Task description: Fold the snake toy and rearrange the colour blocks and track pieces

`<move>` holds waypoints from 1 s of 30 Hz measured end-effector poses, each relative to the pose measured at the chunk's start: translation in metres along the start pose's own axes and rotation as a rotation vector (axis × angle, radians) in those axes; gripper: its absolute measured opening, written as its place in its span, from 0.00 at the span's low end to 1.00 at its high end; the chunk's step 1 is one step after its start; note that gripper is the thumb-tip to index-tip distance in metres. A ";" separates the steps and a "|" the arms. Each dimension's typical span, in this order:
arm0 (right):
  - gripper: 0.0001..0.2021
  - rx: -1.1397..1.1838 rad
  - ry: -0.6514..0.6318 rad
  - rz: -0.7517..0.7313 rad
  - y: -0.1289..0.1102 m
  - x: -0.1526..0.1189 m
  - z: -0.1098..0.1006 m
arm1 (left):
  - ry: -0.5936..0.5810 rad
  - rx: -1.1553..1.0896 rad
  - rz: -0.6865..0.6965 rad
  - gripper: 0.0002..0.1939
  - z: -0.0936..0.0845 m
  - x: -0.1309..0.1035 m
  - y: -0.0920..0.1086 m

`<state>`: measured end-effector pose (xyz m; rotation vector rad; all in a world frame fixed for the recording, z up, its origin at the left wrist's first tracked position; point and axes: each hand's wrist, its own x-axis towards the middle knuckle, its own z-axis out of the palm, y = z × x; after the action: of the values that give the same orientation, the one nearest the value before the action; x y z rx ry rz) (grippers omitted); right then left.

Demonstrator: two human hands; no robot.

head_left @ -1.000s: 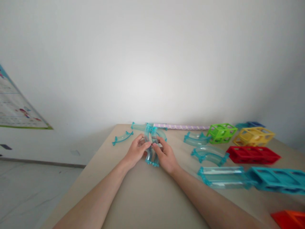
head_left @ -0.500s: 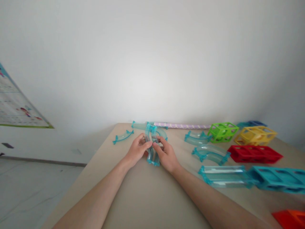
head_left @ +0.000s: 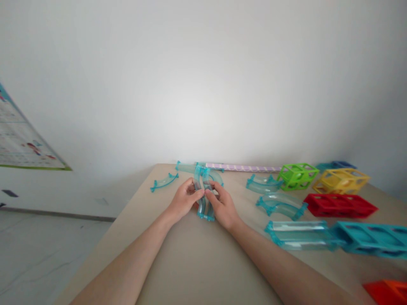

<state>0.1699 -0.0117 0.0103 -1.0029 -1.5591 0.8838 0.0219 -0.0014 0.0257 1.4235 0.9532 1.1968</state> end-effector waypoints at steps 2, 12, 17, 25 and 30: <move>0.14 -0.020 0.009 -0.005 0.002 0.000 0.000 | 0.002 -0.001 -0.008 0.10 0.000 0.000 -0.001; 0.19 -0.505 0.089 -0.316 -0.014 -0.013 -0.005 | 0.170 -0.484 -0.005 0.23 -0.008 0.009 0.005; 0.24 -0.856 0.020 -0.399 -0.027 -0.020 -0.004 | 0.145 -0.516 -0.100 0.19 -0.011 0.009 0.007; 0.15 -1.033 0.100 -0.181 -0.038 -0.021 -0.012 | -0.246 -0.259 -0.161 0.11 -0.002 -0.001 -0.004; 0.10 -1.040 0.208 -0.060 -0.046 -0.027 -0.007 | -0.358 -0.234 -0.210 0.14 -0.007 -0.004 -0.001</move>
<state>0.1725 -0.0539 0.0438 -1.6731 -1.8544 -0.1600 0.0143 -0.0040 0.0243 1.2612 0.6700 0.8321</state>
